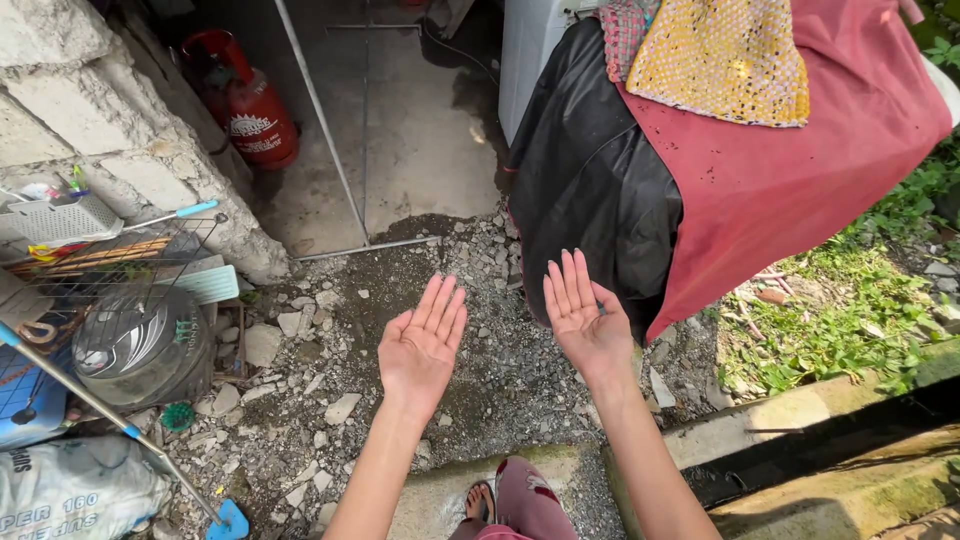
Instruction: Removing wet laundry from a washing machine and hanging it on a drying rack.
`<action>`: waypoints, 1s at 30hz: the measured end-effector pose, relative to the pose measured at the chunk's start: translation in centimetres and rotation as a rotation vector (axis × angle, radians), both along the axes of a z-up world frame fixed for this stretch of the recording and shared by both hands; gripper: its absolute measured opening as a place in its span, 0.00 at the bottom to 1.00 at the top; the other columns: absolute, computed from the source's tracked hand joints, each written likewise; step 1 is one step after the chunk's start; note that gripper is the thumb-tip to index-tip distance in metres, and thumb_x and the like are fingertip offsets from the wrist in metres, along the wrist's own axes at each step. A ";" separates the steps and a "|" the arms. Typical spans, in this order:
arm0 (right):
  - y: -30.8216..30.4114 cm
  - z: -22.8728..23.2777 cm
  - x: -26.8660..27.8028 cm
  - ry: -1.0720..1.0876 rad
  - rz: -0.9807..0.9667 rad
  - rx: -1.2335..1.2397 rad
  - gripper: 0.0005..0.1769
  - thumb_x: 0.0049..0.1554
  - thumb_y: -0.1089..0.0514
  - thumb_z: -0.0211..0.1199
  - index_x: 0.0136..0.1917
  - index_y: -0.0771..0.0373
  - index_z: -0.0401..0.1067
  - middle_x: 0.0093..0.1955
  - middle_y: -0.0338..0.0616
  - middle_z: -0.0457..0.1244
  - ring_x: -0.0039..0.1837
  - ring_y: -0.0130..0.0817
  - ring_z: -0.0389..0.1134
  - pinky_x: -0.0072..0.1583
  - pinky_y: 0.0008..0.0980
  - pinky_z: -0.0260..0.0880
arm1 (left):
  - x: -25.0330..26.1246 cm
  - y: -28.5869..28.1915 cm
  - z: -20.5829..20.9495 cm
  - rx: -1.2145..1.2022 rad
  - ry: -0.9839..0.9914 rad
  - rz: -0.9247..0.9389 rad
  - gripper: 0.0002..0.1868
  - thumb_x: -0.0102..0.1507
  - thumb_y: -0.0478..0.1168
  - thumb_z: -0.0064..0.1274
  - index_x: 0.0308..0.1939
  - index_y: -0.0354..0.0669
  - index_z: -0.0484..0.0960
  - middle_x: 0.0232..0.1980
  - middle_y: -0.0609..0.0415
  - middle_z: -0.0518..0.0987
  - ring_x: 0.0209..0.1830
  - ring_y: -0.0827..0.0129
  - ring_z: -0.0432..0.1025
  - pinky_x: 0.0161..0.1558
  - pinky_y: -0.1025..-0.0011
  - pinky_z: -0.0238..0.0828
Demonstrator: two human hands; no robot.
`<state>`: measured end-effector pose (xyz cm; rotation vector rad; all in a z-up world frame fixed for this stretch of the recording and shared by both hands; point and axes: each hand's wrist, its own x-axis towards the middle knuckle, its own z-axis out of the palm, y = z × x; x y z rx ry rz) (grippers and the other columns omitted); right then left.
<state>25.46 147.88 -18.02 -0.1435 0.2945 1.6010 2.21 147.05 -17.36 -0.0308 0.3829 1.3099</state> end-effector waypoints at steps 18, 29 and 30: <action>14.6 0.0 -2.3 -0.059 0.088 -0.037 0.27 0.60 0.63 0.44 0.70 0.65 0.71 0.74 0.49 0.63 0.77 0.44 0.61 0.77 0.45 0.56 | -3.4 13.4 -2.1 0.001 -0.029 0.097 0.32 0.67 0.43 0.26 0.72 0.33 0.67 0.75 0.43 0.69 0.76 0.57 0.63 0.75 0.60 0.55; 28.7 -1.1 -2.9 -0.148 0.186 -0.014 0.27 0.60 0.62 0.44 0.70 0.65 0.70 0.73 0.48 0.64 0.76 0.43 0.61 0.76 0.44 0.55 | -2.5 28.0 -3.8 0.066 -0.064 0.126 0.32 0.67 0.42 0.25 0.72 0.33 0.67 0.74 0.44 0.70 0.76 0.56 0.62 0.75 0.60 0.56; 30.0 -1.1 -3.3 -0.140 0.204 -0.009 0.27 0.60 0.62 0.44 0.70 0.65 0.70 0.73 0.48 0.64 0.76 0.43 0.61 0.76 0.44 0.56 | -2.7 29.1 -3.6 0.060 -0.058 0.139 0.32 0.67 0.43 0.24 0.72 0.33 0.67 0.74 0.44 0.70 0.76 0.56 0.63 0.75 0.59 0.56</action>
